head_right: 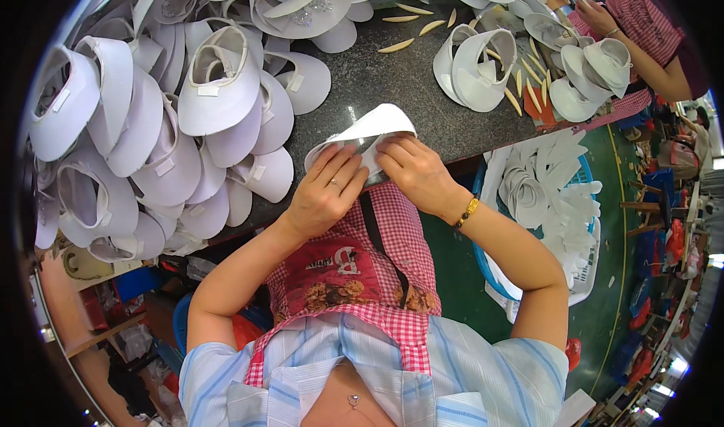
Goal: The person inserts stiffeners into shoe uppers and presses and shapes the material around the heel sections by hand.
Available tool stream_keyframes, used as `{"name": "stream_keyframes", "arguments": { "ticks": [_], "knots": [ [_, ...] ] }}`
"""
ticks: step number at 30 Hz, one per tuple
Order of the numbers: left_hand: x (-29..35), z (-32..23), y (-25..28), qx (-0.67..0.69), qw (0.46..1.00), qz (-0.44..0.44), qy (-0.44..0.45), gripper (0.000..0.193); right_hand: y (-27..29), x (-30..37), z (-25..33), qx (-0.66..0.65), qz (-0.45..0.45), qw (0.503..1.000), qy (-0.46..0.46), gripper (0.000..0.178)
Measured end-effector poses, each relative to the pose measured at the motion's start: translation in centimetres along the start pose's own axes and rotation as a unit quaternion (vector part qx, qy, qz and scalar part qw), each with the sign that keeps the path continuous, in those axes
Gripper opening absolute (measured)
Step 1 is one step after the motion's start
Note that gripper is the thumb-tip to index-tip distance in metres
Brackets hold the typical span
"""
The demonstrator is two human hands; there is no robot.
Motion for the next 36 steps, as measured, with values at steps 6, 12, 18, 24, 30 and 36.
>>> {"name": "stream_keyframes", "arguments": {
  "ticks": [6, 12, 18, 24, 30, 36],
  "knots": [
    [0.3, 0.5, -0.1, -0.002, 1.0, 0.005, 0.026, 0.032, -0.1, -0.1, -0.5, -0.036, -0.009, 0.998, -0.053, 0.023],
    [0.4, 0.6, 0.0, 0.003, 1.0, -0.006, -0.014, 0.031, -0.2, 0.0, -0.1, -0.004, 0.024, 0.999, -0.023, 0.029],
    [0.5, 0.6, -0.2, -0.024, 0.998, 0.029, -0.045, 0.03, -0.7, 0.3, 0.2, 0.038, 0.041, 0.997, 0.056, 0.039],
    [0.2, 0.7, 0.2, -0.038, 0.994, 0.057, -0.086, 0.031, 0.1, 0.3, -0.7, -0.017, 0.074, 0.997, -0.009, 0.042],
    [-0.1, 0.3, 0.8, -0.047, 0.984, 0.09, -0.145, 0.036, 0.0, 1.2, -1.1, -0.031, 0.05, 0.995, -0.076, 0.048],
    [0.4, 0.2, 0.9, -0.046, 0.978, 0.121, -0.166, 0.035, 0.3, 1.2, -1.2, -0.015, 0.058, 0.998, -0.027, 0.05]
  ]
}}
Point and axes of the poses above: each hand's wrist, its own x-axis away from the middle knuckle, its own y-axis out of the back of the hand, z = x × y, the point moved 5 cm from there along -x, towards the middle knuckle, and after that the axes turned 12 degrees about -z, right-handed, at the moved point
